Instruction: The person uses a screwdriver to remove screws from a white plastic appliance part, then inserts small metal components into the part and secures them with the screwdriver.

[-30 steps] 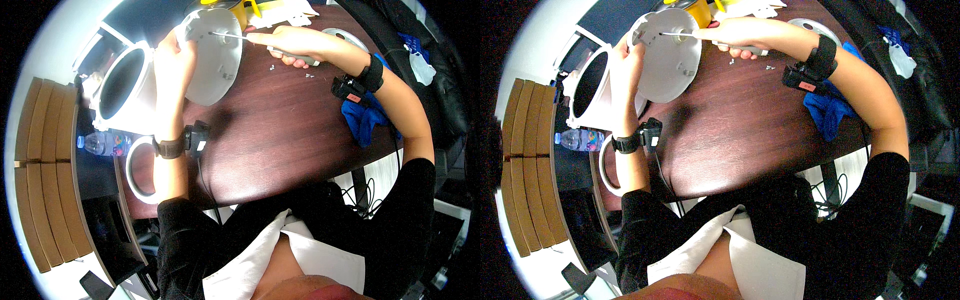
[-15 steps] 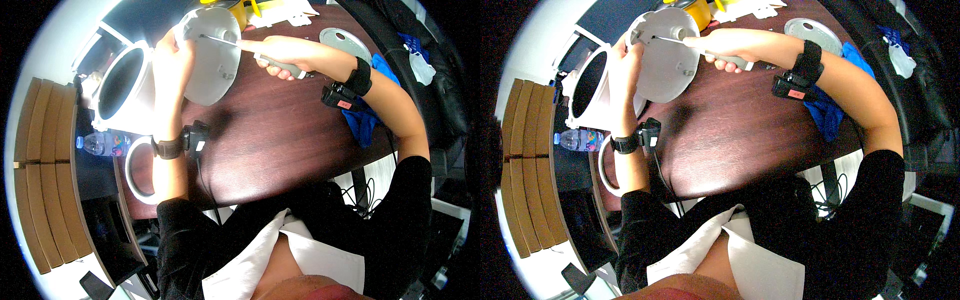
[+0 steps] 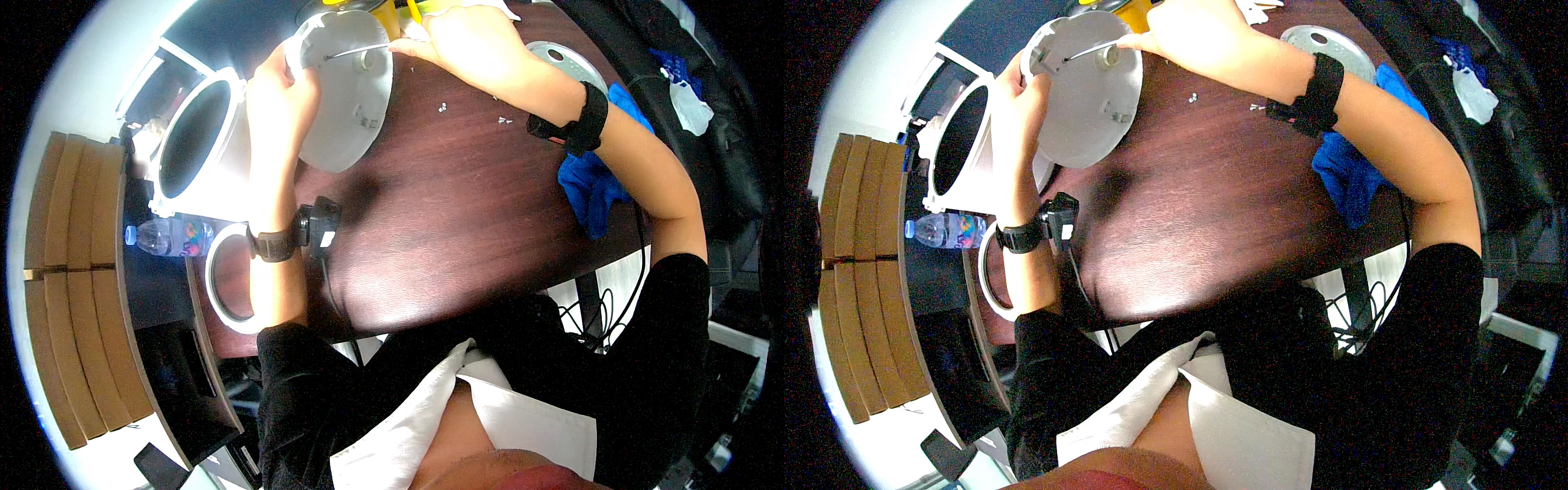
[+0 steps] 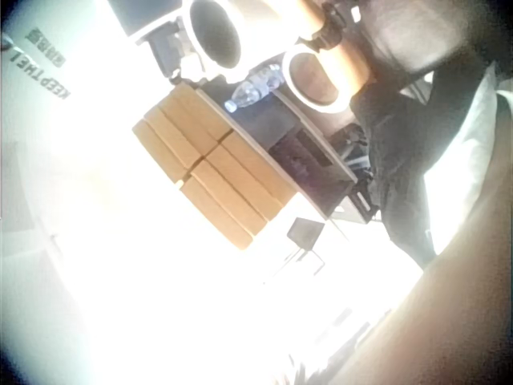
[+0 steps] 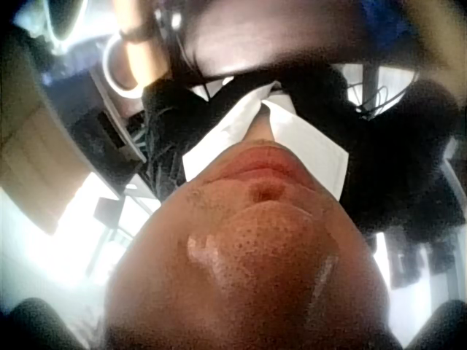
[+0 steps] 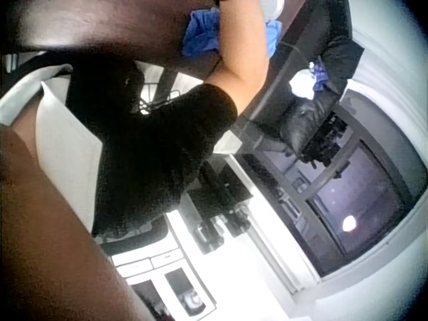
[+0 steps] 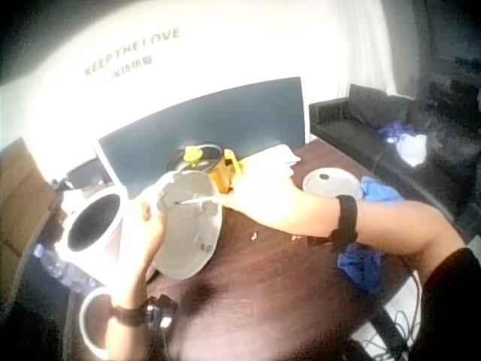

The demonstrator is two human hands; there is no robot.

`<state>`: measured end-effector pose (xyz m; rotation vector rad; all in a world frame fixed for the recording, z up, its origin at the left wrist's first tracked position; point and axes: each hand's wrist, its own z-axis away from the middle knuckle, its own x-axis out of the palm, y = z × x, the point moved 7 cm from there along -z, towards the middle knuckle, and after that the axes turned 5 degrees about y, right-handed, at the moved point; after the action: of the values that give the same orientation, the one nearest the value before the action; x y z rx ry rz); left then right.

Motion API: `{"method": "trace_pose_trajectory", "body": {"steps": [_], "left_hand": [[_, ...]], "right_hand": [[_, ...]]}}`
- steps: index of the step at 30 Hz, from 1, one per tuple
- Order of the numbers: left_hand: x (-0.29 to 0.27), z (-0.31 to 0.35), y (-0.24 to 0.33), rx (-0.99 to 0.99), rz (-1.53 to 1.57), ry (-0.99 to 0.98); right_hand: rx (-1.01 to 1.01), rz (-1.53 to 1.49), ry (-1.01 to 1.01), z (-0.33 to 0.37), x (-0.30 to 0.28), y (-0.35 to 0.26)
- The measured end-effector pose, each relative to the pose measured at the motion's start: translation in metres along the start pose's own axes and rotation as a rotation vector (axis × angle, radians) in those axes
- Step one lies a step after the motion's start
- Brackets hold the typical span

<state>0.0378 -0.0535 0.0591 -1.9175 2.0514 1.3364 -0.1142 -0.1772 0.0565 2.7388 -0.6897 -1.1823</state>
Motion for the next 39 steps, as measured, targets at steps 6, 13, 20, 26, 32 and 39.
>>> {"method": "trace_pose_trajectory", "body": {"steps": [6, 13, 20, 26, 32, 39], "left_hand": [[-0.003, 0.001, -0.005, -0.06, 0.002, 0.016], [0.002, 0.002, -0.002, 0.018, -0.039, 0.02], [-0.003, 0.006, 0.004, 0.024, -0.021, 0.016], [0.002, 0.003, 0.005, -0.03, 0.072, -0.011], [0.003, 0.001, 0.002, -0.019, 0.036, 0.005], [0.0, 0.003, -0.001, -0.053, 0.058, 0.016]], "right_hand": [[0.918, -1.362, -1.102, 0.053, 0.036, -0.033], [0.956, -1.486, -1.212, 0.059, 0.036, -0.038], [0.138, -0.233, -0.172, -0.009, 0.002, 0.009], [0.119, -0.331, -0.072, -0.005, -0.007, 0.018], [0.952, -1.247, -0.863, 0.062, 0.048, -0.017], [1.022, -1.367, -0.984, 0.072, 0.052, -0.041]]}}
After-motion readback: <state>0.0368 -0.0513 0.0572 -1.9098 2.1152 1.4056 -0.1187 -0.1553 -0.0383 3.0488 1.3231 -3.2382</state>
